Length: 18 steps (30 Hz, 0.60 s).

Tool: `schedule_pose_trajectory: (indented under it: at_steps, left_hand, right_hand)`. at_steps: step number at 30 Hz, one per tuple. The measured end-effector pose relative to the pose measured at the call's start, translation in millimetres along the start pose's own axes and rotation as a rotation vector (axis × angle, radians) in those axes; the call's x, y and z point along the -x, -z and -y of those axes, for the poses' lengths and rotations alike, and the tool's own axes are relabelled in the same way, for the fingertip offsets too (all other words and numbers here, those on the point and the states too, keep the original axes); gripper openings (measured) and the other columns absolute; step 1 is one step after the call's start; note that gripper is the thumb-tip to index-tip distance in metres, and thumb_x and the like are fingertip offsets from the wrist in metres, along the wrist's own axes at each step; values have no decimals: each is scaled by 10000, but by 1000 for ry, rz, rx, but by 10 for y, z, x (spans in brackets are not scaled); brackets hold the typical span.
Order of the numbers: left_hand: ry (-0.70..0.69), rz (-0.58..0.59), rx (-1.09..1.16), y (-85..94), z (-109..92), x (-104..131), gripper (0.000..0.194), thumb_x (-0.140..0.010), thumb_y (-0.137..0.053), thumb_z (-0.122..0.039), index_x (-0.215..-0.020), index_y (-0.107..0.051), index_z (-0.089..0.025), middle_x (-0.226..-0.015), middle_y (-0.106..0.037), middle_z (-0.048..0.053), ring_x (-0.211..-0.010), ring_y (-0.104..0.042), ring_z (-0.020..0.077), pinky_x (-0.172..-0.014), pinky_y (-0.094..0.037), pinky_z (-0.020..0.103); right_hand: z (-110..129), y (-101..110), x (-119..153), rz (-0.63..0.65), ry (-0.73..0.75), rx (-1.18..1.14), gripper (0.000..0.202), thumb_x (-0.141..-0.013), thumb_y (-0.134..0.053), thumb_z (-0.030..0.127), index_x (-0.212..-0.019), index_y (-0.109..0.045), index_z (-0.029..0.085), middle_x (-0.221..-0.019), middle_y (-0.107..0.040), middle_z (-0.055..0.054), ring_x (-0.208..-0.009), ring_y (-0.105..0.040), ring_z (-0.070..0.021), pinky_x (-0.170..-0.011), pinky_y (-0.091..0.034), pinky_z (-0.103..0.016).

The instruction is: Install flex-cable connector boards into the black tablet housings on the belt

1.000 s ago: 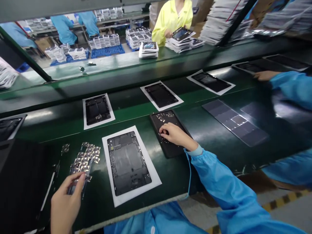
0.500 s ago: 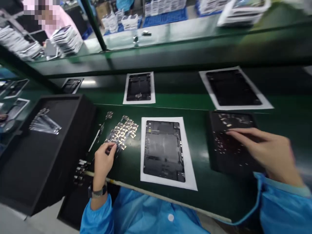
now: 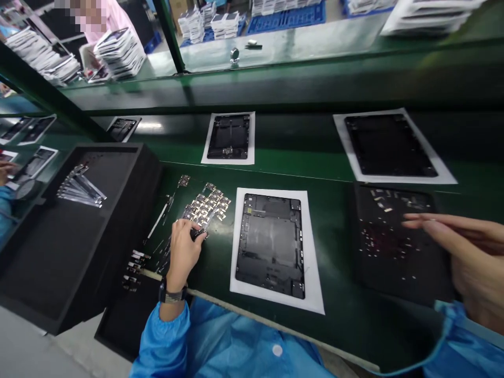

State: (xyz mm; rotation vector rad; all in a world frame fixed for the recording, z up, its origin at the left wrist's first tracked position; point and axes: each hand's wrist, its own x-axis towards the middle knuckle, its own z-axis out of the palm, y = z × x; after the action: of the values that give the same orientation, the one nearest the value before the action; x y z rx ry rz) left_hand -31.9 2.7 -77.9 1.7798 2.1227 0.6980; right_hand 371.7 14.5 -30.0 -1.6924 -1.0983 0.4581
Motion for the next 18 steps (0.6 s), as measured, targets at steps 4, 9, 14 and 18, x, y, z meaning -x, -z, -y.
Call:
schedule_pose_trajectory:
  at_steps: [4,9,14,18]
  left_hand:
    - [162,121,349,182,-94,-16,107,-771,-676,-251,-846,-651,-178,-698,-637,9,-672,-583,182,-698,-470,326]
    - [325,189,659,488,-426,-3,296,-619,-834,-335,-851,-740,-177,-696,-679,-1,-673,-631,162,-666,-504,266]
    - [232,409,774,320,-855,-102,249,-612,-849,-300,-807,-760,-174,-694,-693,19,-659,-641,165,-644,-528,265]
    - [193,535,884,-70,-1058,-180,218,-627,-831,-272,-799,-759,-159,-645,-675,17,-611,-620,142,-600,-499,244]
  right_hand:
    - [130,-80,63,28,-99,-48,282,-624,-842,465,-753,-758,228,-773,-756,-88,-746,-717,-285,-766,-576,-478]
    - [160,-301,237,539,-31,-141,221,-774,-734,413,-726,-735,197,-721,-751,-56,-710,-700,-216,-707,-549,-349]
    - [237,-651,498,849,-61,-310,195,-832,-702,347,-735,-715,178,-703,-736,-42,-699,-674,-177,-694,-518,-304]
    - [243,-764,625,941,-126,-359,185,-817,-709,337,-739,-712,170,-691,-734,-36,-676,-660,-165,-666,-506,-293]
